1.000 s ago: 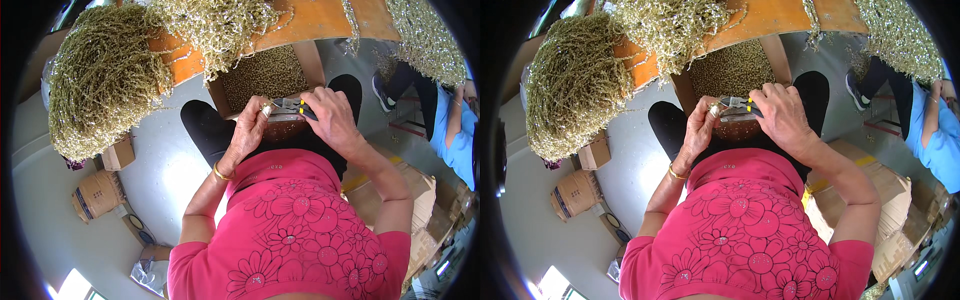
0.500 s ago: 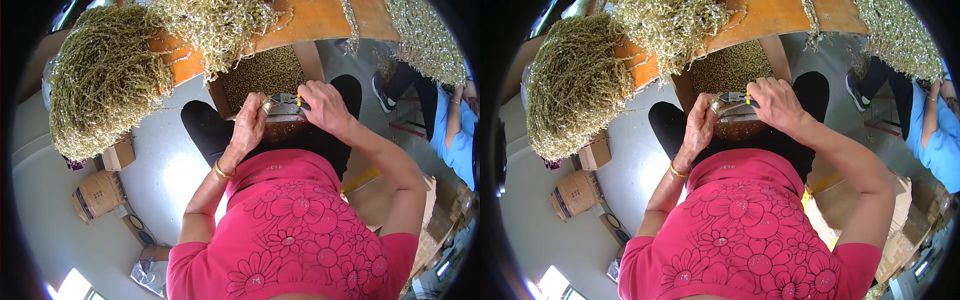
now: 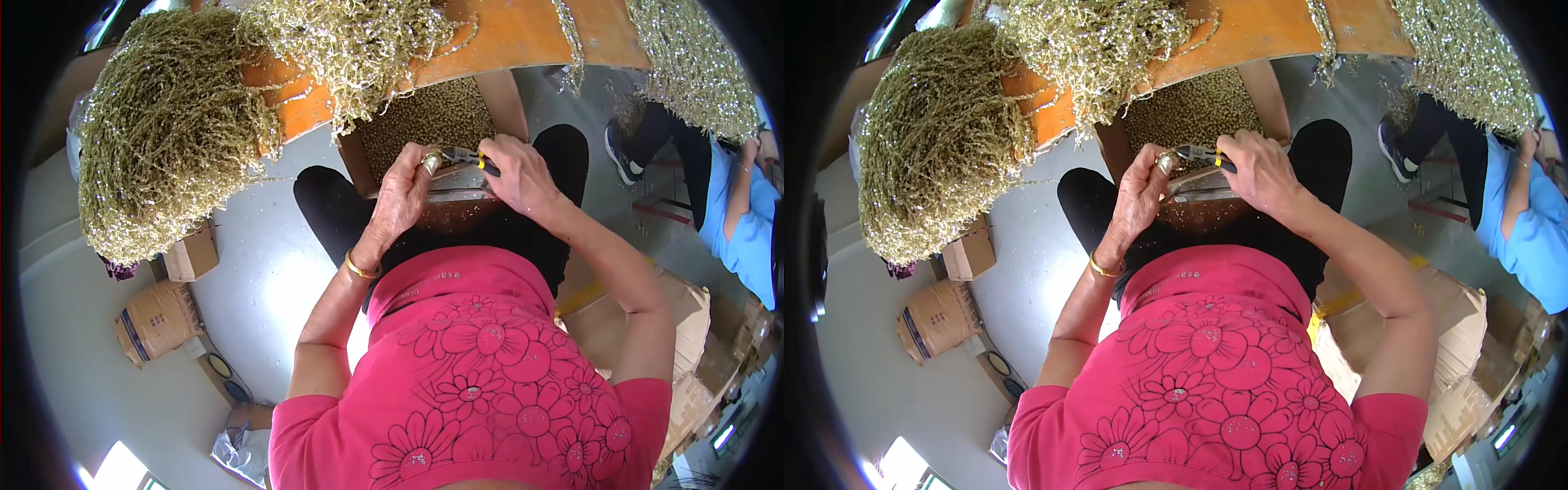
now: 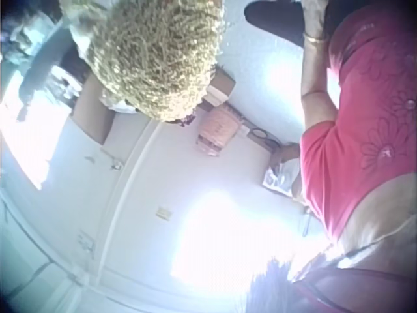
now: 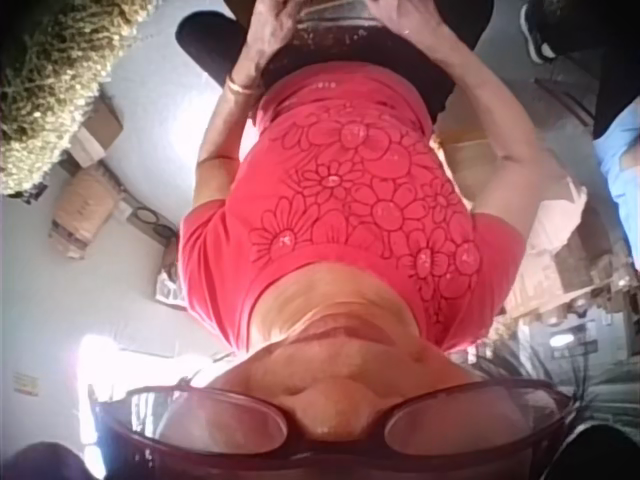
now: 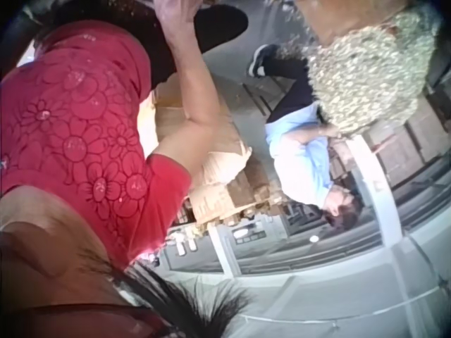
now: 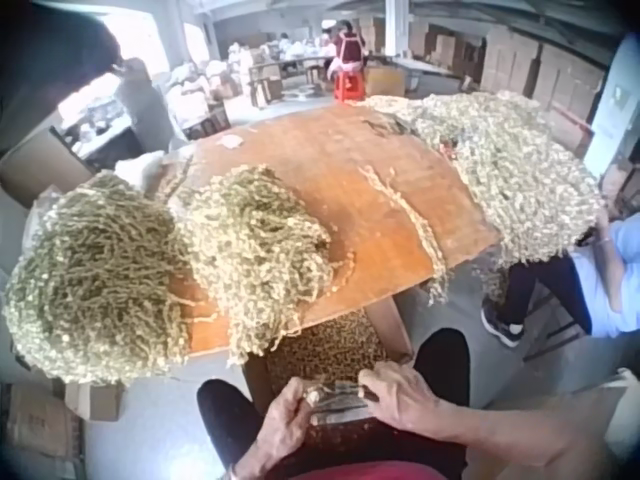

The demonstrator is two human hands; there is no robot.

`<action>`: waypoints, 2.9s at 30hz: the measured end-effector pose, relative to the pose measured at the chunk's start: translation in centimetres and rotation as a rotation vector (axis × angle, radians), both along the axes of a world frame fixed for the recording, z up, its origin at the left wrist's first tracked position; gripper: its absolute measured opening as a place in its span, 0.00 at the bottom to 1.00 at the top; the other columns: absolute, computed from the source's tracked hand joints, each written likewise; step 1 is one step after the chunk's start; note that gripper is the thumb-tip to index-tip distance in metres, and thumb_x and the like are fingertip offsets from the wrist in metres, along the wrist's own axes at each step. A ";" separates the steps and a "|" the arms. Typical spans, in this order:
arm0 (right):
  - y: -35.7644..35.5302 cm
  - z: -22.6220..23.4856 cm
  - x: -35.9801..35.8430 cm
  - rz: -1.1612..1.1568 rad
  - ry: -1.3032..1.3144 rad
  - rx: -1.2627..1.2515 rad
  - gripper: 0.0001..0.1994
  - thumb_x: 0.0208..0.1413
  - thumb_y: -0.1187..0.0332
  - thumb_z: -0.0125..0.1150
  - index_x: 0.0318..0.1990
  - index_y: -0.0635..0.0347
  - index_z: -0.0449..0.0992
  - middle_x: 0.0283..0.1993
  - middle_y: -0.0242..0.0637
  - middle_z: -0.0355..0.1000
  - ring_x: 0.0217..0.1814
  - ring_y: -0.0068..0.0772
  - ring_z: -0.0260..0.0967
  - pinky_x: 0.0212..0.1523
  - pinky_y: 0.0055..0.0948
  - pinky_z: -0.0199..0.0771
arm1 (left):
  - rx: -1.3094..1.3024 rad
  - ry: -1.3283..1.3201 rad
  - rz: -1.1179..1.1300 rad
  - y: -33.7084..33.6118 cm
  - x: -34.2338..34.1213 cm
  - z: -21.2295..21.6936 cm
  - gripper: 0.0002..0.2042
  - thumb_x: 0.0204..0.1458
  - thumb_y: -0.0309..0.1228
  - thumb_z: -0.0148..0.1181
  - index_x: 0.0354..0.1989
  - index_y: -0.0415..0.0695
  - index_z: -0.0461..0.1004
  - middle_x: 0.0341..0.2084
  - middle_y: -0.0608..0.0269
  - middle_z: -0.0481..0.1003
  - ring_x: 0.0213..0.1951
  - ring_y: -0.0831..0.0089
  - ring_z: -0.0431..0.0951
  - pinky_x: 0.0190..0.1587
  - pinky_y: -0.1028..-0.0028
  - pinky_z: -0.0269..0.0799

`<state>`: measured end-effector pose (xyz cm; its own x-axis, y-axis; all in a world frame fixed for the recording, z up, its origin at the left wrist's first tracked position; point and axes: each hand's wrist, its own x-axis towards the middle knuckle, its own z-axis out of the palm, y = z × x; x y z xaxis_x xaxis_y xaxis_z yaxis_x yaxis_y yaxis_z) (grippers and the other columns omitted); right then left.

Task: Trimming segments of decorative gold garland using hand cutters.

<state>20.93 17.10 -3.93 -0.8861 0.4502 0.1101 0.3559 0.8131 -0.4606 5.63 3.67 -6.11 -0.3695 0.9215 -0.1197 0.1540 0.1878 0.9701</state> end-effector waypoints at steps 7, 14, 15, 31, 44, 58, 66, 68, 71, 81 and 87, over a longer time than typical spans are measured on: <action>1.1 0.1 0.1 0.076 -0.020 0.033 0.09 0.40 0.71 0.57 0.30 0.61 0.65 0.25 0.41 0.64 0.31 0.44 0.65 0.32 0.38 0.66 | 0.010 0.117 -0.024 0.4 0.0 0.6 0.02 0.52 0.23 0.46 0.32 0.38 0.64 0.21 0.58 0.61 0.25 0.68 0.63 0.31 0.75 0.62; 2.6 -0.4 -0.3 0.153 -0.008 0.063 0.08 0.40 0.70 0.56 0.26 0.60 0.63 0.24 0.41 0.65 0.29 0.44 0.66 0.29 0.38 0.67 | 0.092 0.208 -0.042 0.7 -0.1 0.3 0.03 0.51 0.22 0.47 0.32 0.37 0.64 0.25 0.55 0.63 0.27 0.60 0.66 0.33 0.71 0.64; 2.7 -0.4 -0.4 0.161 0.003 0.072 0.08 0.41 0.70 0.56 0.25 0.61 0.63 0.23 0.41 0.65 0.28 0.44 0.66 0.28 0.38 0.66 | 0.130 0.285 -0.027 0.7 -0.1 0.2 0.02 0.51 0.23 0.47 0.32 0.38 0.64 0.23 0.57 0.63 0.24 0.64 0.65 0.31 0.72 0.63; -0.5 1.0 -0.2 -0.422 0.196 -0.768 0.07 0.49 0.67 0.56 0.32 0.62 0.69 0.24 0.27 0.66 0.26 0.15 0.62 0.29 0.18 0.64 | 0.064 -0.472 0.053 0.9 -0.3 1.8 0.08 0.55 0.31 0.47 0.39 0.42 0.68 0.18 0.72 0.63 0.18 0.86 0.58 0.21 0.85 0.54; -2.4 0.9 -2.8 -0.217 0.527 -0.778 0.08 0.46 0.75 0.58 0.34 0.61 0.67 0.31 0.31 0.69 0.35 0.18 0.66 0.38 0.19 0.67 | 0.159 -0.299 0.006 0.5 0.5 1.3 0.05 0.51 0.24 0.50 0.35 0.40 0.70 0.40 0.64 0.62 0.31 0.83 0.64 0.29 0.83 0.62; -2.9 2.6 -1.3 -0.286 0.402 -0.293 0.11 0.44 0.72 0.61 0.35 0.62 0.67 0.31 0.37 0.67 0.30 0.28 0.67 0.31 0.22 0.68 | -0.044 -0.655 0.135 0.6 0.7 2.1 0.06 0.54 0.31 0.48 0.33 0.44 0.70 0.14 0.73 0.67 0.15 0.89 0.56 0.17 0.87 0.50; -1.9 2.8 0.5 -0.141 0.161 0.053 0.14 0.35 0.74 0.62 0.33 0.56 0.67 0.28 0.31 0.65 0.32 0.32 0.65 0.31 0.30 0.58 | 0.085 -0.465 0.190 0.5 1.0 2.3 0.05 0.54 0.30 0.48 0.34 0.43 0.69 0.14 0.74 0.67 0.15 0.90 0.57 0.17 0.87 0.51; -1.8 2.8 0.6 -0.118 0.103 0.141 0.16 0.33 0.74 0.63 0.34 0.55 0.66 0.29 0.31 0.64 0.34 0.31 0.64 0.31 0.30 0.57 | 0.084 -0.441 0.195 0.5 0.9 2.4 0.05 0.54 0.30 0.48 0.33 0.43 0.69 0.14 0.74 0.67 0.15 0.90 0.57 0.17 0.87 0.51; -1.6 3.0 0.7 -0.090 0.053 0.192 0.19 0.31 0.74 0.64 0.35 0.55 0.65 0.30 0.31 0.64 0.35 0.32 0.62 0.32 0.30 0.56 | 0.081 -0.407 0.202 0.4 0.9 2.3 0.05 0.54 0.30 0.48 0.33 0.43 0.69 0.14 0.75 0.66 0.15 0.90 0.57 0.17 0.87 0.51; -1.4 3.7 0.2 -0.044 -0.050 0.264 0.22 0.30 0.72 0.64 0.38 0.56 0.65 0.32 0.32 0.62 0.36 0.31 0.60 0.35 0.30 0.54 | 0.032 -0.389 0.270 0.7 1.2 2.0 0.06 0.53 0.30 0.49 0.32 0.42 0.69 0.13 0.74 0.66 0.14 0.90 0.57 0.16 0.87 0.50; -1.2 4.0 0.1 -0.013 -0.045 0.333 0.23 0.31 0.71 0.65 0.40 0.56 0.65 0.32 0.32 0.61 0.37 0.31 0.60 0.37 0.30 0.54 | 0.012 -0.398 0.306 0.8 1.2 1.9 0.06 0.54 0.31 0.49 0.31 0.42 0.68 0.12 0.74 0.66 0.14 0.90 0.57 0.16 0.87 0.50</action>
<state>21.07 15.91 0.06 -0.8879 0.4072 0.2139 0.3809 0.9116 -0.1543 6.87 4.49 -4.18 -0.5506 0.7804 -0.2964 -0.2886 0.1552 0.9448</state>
